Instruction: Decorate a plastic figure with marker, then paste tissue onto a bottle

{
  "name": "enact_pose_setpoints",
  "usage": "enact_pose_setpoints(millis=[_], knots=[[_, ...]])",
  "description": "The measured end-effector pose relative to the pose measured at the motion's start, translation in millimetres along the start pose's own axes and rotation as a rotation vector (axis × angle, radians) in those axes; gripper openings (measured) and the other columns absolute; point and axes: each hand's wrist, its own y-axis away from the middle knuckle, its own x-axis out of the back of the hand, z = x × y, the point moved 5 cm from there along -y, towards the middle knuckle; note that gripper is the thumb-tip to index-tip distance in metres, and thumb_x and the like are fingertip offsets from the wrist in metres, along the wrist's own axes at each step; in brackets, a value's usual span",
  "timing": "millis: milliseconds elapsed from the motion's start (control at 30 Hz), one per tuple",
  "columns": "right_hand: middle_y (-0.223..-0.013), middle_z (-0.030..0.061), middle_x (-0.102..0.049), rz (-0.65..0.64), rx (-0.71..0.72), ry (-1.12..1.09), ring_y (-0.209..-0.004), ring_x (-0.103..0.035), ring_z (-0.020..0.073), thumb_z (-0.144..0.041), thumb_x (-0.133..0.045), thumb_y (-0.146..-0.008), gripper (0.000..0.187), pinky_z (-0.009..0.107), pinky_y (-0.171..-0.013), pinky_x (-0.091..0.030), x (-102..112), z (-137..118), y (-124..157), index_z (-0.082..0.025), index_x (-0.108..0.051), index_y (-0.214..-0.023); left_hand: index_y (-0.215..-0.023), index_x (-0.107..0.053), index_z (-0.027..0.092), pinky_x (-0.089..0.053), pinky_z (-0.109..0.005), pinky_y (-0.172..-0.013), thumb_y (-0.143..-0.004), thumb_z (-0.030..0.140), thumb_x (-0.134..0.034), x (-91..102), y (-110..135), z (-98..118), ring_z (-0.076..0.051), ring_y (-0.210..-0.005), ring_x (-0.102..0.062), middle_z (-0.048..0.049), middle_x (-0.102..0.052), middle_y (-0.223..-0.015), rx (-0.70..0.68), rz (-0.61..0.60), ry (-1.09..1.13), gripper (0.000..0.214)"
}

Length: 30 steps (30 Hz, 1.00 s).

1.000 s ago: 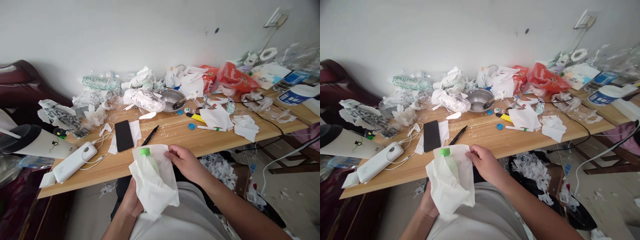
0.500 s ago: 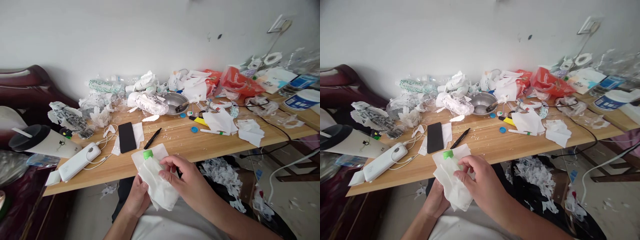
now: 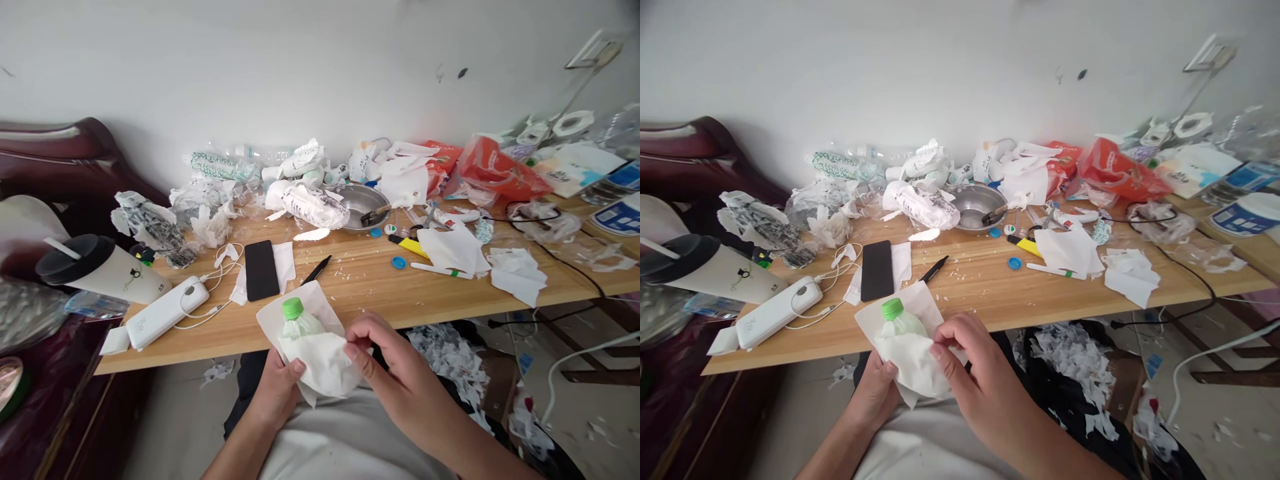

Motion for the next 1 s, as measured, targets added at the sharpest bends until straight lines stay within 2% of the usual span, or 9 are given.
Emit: enact_pose_setpoints(millis=[100,300,433,500,567,633,767,867,1000], knots=[[-0.096,0.0032,-0.061,0.137,0.005,0.038,-0.091,-0.057,0.0172,-0.038,-0.046,-0.103,0.019,0.028,-0.08,-0.045,3,6,-3,-0.024,-0.055,-0.095,-0.122,-0.068,0.02,-0.051,-0.045,-0.103,-0.064,0.047,-0.09,0.0,4,2,-0.037,-0.115,-0.069,-0.0151,-0.077,-0.112,-0.006,0.042,0.04,0.068],[-0.085,0.0017,-0.064,0.115,-0.064,0.071,-0.075,-0.058,0.0158,-0.038,-0.045,-0.103,0.021,0.029,-0.069,-0.045,-15,25,-17,-0.022,-0.054,-0.094,-0.135,-0.061,0.021,-0.05,-0.045,-0.106,-0.057,0.048,-0.094,-6.7,10,4,-0.038,-0.121,-0.065,-0.0158,-0.076,-0.118,0.004,0.056,0.054,0.089],[-0.094,0.0052,-0.066,0.165,0.072,0.175,-0.087,-0.06,0.0197,-0.031,-0.049,-0.102,0.013,0.033,-0.078,-0.047,-22,21,-19,-0.022,-0.057,-0.097,-0.132,-0.063,0.021,-0.052,-0.046,-0.103,-0.053,0.049,-0.095,-7.4,10,3,-0.039,-0.118,-0.067,-0.0157,-0.075,-0.117,-0.004,0.069,0.032,0.09],[-0.102,0.0075,-0.064,0.274,0.173,0.217,-0.097,-0.059,0.0219,-0.025,-0.051,-0.101,0.008,0.036,-0.086,-0.048,-19,14,-15,-0.022,-0.057,-0.106,-0.129,-0.065,0.021,-0.052,-0.045,-0.101,-0.051,0.049,-0.096,-6.5,8,4,-0.038,-0.115,-0.068,-0.015,-0.077,-0.114,-0.033,0.071,0.013,0.089],[-0.111,0.0091,-0.061,0.376,0.24,0.22,-0.108,-0.057,0.0228,-0.02,-0.049,-0.101,0.017,0.038,-0.095,-0.047,-15,6,-6,-0.023,-0.055,-0.116,-0.126,-0.067,0.021,-0.053,-0.045,-0.099,-0.052,0.048,-0.096,-5.0,5,5,-0.038,-0.112,-0.069,-0.0138,-0.078,-0.109,-0.074,0.065,-0.017,0.085],[-0.121,0.0091,-0.059,0.348,0.27,0.189,-0.117,-0.054,0.022,-0.017,-0.046,-0.101,0.027,0.038,-0.103,-0.045,-16,-1,2,-0.025,-0.052,-0.127,-0.124,-0.068,0.021,-0.054,-0.044,-0.097,-0.054,0.047,-0.095,-2.7,3,6,-0.036,-0.109,-0.071,-0.0134,-0.078,-0.107,-0.119,0.057,-0.06,0.079],[-0.142,0.0102,-0.049,0.128,0.306,0.115,-0.134,-0.045,0.0224,-0.025,-0.048,-0.102,0.047,0.037,-0.115,-0.039,-36,-7,14,-0.026,-0.037,-0.148,-0.116,-0.073,0.017,-0.056,-0.037,-0.088,-0.059,0.042,-0.094,1.4,4,6,-0.031,-0.097,-0.073,-0.0137,-0.078,-0.107,-0.19,0.033,-0.194,0.065],[-0.145,0.012,-0.043,0.14,0.314,0.059,-0.138,-0.041,0.0247,-0.03,-0.047,-0.103,0.052,0.041,-0.117,-0.038,-49,-2,16,-0.026,-0.032,-0.152,-0.114,-0.074,0.017,-0.056,-0.035,-0.088,-0.063,0.041,-0.092,2.7,8,8,-0.028,-0.095,-0.072,-0.0128,-0.079,-0.108,-0.217,0.054,-0.299,0.06],[-0.141,0.0087,-0.048,0.183,0.278,-0.074,-0.135,-0.045,0.0242,-0.035,-0.045,-0.103,0.04,0.042,-0.116,-0.039,-53,9,11,-0.031,-0.044,-0.143,-0.112,-0.074,0.018,-0.056,-0.036,-0.087,-0.061,0.037,-0.093,-0.1,13,16,-0.029,-0.094,-0.072,-0.0113,-0.079,-0.104,-0.27,0.076,-0.366,0.058]])
